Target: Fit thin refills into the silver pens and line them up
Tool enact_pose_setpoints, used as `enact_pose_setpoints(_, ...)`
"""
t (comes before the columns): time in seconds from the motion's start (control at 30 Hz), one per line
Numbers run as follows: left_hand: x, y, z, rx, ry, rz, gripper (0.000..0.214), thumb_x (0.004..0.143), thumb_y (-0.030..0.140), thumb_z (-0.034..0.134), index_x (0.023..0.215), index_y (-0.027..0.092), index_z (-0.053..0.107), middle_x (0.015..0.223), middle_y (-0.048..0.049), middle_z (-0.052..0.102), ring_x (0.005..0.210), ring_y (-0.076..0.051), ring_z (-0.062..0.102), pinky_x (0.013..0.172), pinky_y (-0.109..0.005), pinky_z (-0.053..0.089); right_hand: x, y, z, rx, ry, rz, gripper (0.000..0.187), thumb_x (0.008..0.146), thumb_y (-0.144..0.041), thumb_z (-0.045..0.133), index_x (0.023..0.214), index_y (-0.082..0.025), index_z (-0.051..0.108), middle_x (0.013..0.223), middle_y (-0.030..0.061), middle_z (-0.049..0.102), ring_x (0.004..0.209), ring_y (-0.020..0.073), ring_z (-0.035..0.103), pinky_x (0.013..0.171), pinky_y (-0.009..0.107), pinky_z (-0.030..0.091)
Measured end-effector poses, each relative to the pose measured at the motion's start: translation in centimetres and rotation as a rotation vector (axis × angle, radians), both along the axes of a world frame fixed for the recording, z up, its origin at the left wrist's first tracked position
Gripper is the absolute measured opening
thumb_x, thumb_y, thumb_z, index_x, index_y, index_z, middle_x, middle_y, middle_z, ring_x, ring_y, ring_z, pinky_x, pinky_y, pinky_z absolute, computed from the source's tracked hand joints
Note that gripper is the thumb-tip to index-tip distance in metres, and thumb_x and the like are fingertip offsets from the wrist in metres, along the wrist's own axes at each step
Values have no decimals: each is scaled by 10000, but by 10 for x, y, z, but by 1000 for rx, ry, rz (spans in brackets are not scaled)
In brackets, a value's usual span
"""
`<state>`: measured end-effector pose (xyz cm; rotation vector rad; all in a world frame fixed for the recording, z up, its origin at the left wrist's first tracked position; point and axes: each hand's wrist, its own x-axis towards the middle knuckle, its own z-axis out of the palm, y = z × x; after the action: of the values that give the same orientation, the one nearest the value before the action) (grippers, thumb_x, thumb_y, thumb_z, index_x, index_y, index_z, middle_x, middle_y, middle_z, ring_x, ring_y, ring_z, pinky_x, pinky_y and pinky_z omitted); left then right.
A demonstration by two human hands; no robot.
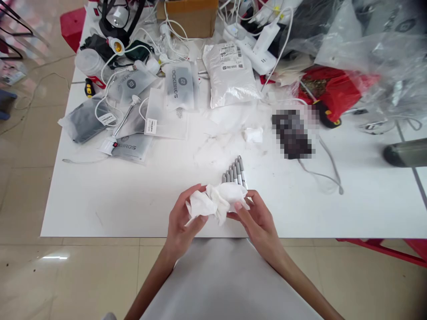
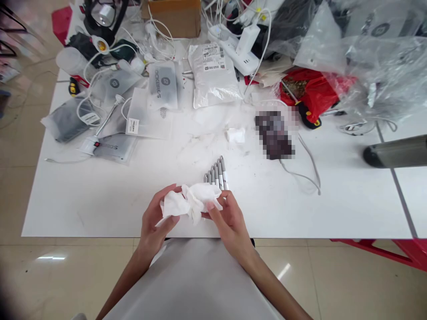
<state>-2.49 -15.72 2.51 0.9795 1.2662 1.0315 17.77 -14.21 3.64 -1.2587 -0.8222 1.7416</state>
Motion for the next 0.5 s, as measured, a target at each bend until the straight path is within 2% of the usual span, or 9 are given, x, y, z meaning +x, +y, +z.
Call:
enact_pose_setpoints(0.13,-6,-3,8,29,90,3,476,1008,369,629,1472,265,606,1517,-112,608,1375,-307,593,1037,-358,547,-3,1,7,95,-42,101,384,913,-345,800,1258,-317,635,1219,45,687,1034,197,708,884,367,664)
enact_pose_setpoints(0.2,-5,-7,7,22,117,32,440,1014,378,620,1437,262,646,1488,-103,636,1354,-301,609,1040,-352,542,-6,0,8,111,-78,99,426,875,-312,834,1263,-331,657,1247,40,686,1042,200,713,905,377,670)
enact_pose_setpoints(0.27,-4,-9,6,-37,91,100,425,999,399,646,1392,241,680,1410,-111,690,1276,-292,658,1001,-345,558,-8,-2,8,98,-106,87,384,862,-313,842,1211,-318,683,1225,35,696,1002,199,724,876,372,681)
enact_pose_setpoints(0.4,-5,-9,6,-169,-25,327,326,973,450,680,1158,188,740,1123,-113,779,955,-238,737,775,-319,588,-8,-2,5,7,-78,92,430,844,-339,861,1229,-303,672,1057,24,735,783,187,734,708,351,676)
enact_pose_setpoints(0.5,-10,-5,14,-124,-87,399,252,953,438,708,967,189,742,1023,-79,759,828,-189,699,699,-299,563,-8,1,11,14,-8,116,447,855,-316,853,1269,-309,685,801,-20,693,671,170,684,688,355,668)
